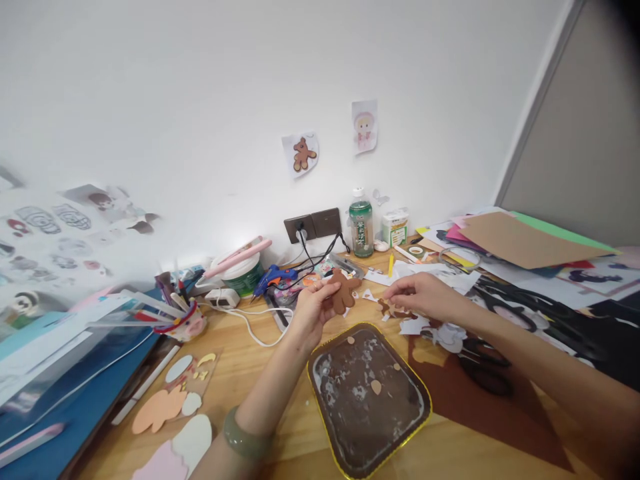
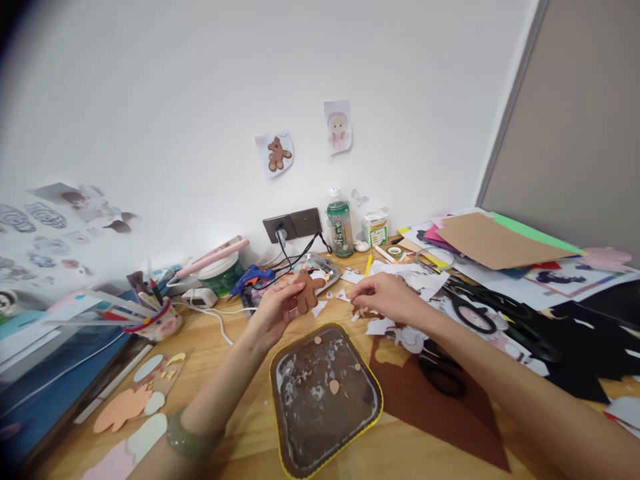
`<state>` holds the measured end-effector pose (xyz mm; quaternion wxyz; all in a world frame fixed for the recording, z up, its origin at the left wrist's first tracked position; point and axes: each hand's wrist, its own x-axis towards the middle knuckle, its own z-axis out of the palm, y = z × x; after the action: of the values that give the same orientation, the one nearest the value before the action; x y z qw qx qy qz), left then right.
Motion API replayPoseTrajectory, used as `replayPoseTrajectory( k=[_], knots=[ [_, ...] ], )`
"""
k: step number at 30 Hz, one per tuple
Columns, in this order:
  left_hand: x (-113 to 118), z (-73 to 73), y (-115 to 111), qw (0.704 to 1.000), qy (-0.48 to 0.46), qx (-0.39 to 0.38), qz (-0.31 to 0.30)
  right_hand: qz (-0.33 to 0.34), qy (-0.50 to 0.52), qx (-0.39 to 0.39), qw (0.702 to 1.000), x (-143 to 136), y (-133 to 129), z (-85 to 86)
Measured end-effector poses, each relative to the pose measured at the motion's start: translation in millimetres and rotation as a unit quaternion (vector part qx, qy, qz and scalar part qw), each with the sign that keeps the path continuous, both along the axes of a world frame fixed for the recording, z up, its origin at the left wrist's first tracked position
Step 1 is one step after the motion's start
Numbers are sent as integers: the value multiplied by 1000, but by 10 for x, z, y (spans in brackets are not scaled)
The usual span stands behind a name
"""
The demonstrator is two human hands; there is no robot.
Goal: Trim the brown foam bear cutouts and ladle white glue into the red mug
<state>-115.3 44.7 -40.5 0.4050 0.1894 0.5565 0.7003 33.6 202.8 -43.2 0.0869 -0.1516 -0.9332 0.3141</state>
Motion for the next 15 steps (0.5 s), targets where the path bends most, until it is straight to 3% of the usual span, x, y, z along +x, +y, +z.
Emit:
replayPoseTrajectory(
  k=[5, 15],
  knots=[
    [5, -12, 2, 1000, -3, 0, 1, 37, -20, 103, 994, -121, -61, -91],
    [-41, -36, 8, 1000, -11, -9, 20, 36, -101, 292, 950, -353, -137, -317]
  ],
)
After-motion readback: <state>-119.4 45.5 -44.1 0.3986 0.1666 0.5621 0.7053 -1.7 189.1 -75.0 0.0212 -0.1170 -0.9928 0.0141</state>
